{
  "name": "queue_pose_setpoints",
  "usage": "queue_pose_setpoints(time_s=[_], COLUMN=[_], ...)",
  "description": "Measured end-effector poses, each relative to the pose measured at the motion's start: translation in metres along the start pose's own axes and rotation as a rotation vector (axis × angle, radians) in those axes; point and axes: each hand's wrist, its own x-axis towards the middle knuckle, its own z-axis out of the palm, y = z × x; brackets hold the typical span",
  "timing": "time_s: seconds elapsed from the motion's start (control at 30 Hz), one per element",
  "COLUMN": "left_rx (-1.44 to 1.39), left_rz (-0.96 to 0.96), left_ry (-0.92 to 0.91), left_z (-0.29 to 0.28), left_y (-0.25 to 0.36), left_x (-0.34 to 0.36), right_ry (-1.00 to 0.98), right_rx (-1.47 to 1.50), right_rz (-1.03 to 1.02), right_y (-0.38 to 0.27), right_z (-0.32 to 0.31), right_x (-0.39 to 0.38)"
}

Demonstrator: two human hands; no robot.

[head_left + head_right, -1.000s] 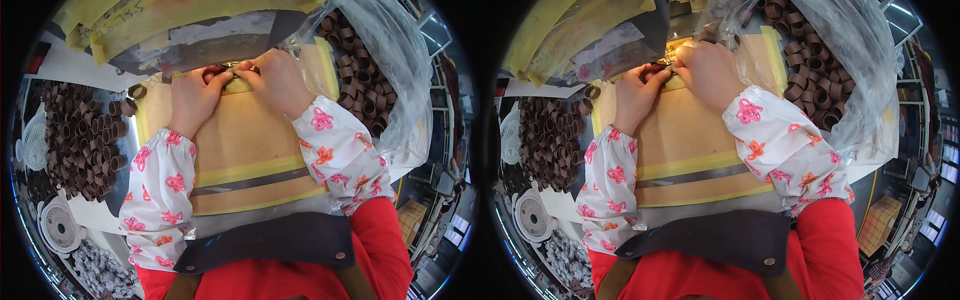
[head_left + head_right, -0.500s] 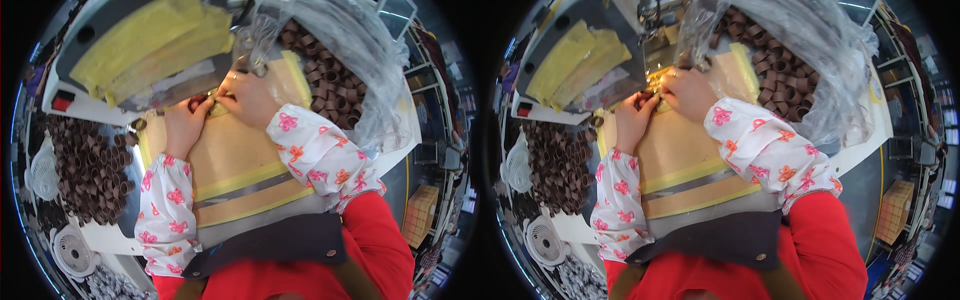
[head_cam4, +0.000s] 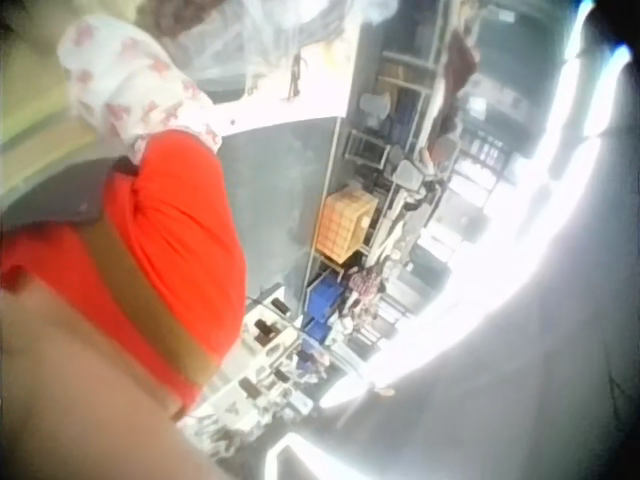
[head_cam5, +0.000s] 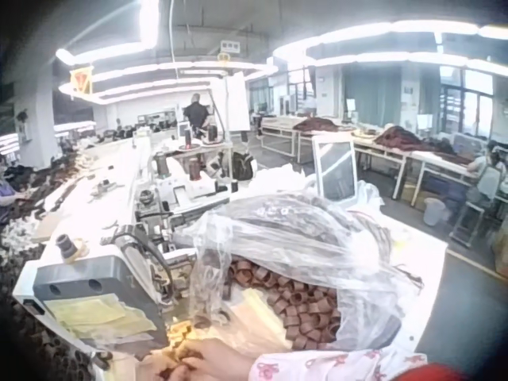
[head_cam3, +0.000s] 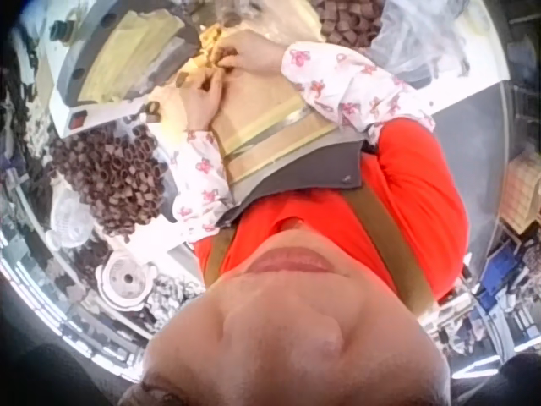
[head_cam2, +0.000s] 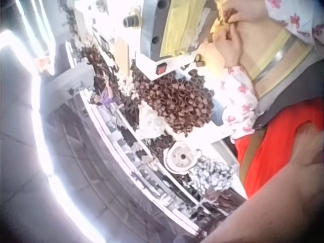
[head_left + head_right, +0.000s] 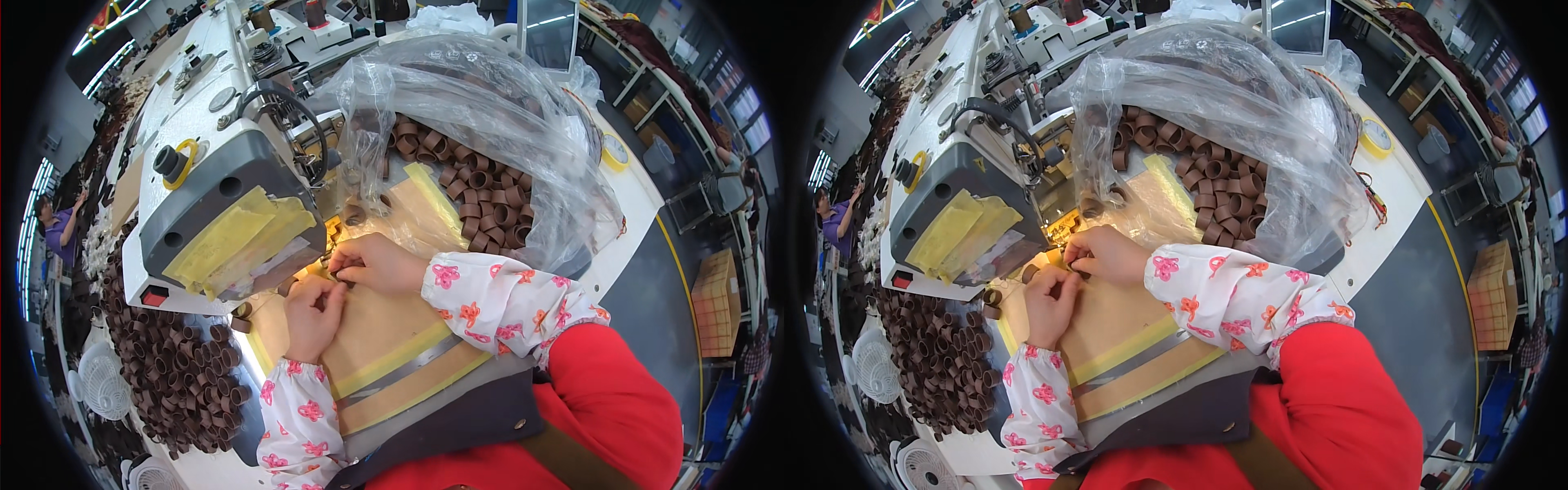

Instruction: Using an industrial press machine to process small brown leather loop components.

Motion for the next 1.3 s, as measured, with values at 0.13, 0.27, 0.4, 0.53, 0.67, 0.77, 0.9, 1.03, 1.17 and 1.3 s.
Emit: queue_pose_setpoints(time_s=[0.13,0.27,0.4,0.53,0.67,0.77,0.9,1.03,1.17,1.3], left_rx=[-0.17,0.0,0.436,0.338,0.25,0.219,0.257,0.223,0.194,0.161], left_rz=[0.031,0.157,0.149,0.163,-0.049,-0.097,-0.131,-0.217,-0.298,-0.301], left_ry=[0.101,-0.103,-0.117,0.093,-0.067,-0.012,0.088,0.117,0.103,0.106], left_z=[-0.005,-0.01,-0.018,-0.011,-0.019,-0.015,-0.006,-0.003,-0.002,0.001], left_y=[0.0,-0.001,-0.009,-0.008,-0.002,-0.003,-0.01,-0.015,-0.015,-0.02], left_x=[0.002,0.003,-0.001,-0.004,-0.005,-0.002,0.004,0.012,0.017,0.018], right_ry=[-0.082,-0.332,-0.183,-0.114,-0.022,0.053,0.139,0.128,0.135,0.131], right_rx=[-0.411,-0.569,-0.511,-0.39,-0.355,-0.361,-0.338,-0.442,-0.451,-0.467], right_rz=[-0.144,-0.388,-0.304,-0.188,-0.157,-0.225,-0.206,-0.207,-0.213,-0.22], right_y=[-0.012,-0.037,-0.024,-0.012,-0.007,-0.004,-0.002,0.0,0.001,0.002], right_z=[0.008,0.028,0.016,0.002,0.005,0.004,0.004,0.001,0.003,0.005], right_x=[-0.009,-0.037,-0.019,-0.003,-0.001,0.001,0.007,0.017,0.018,0.018])
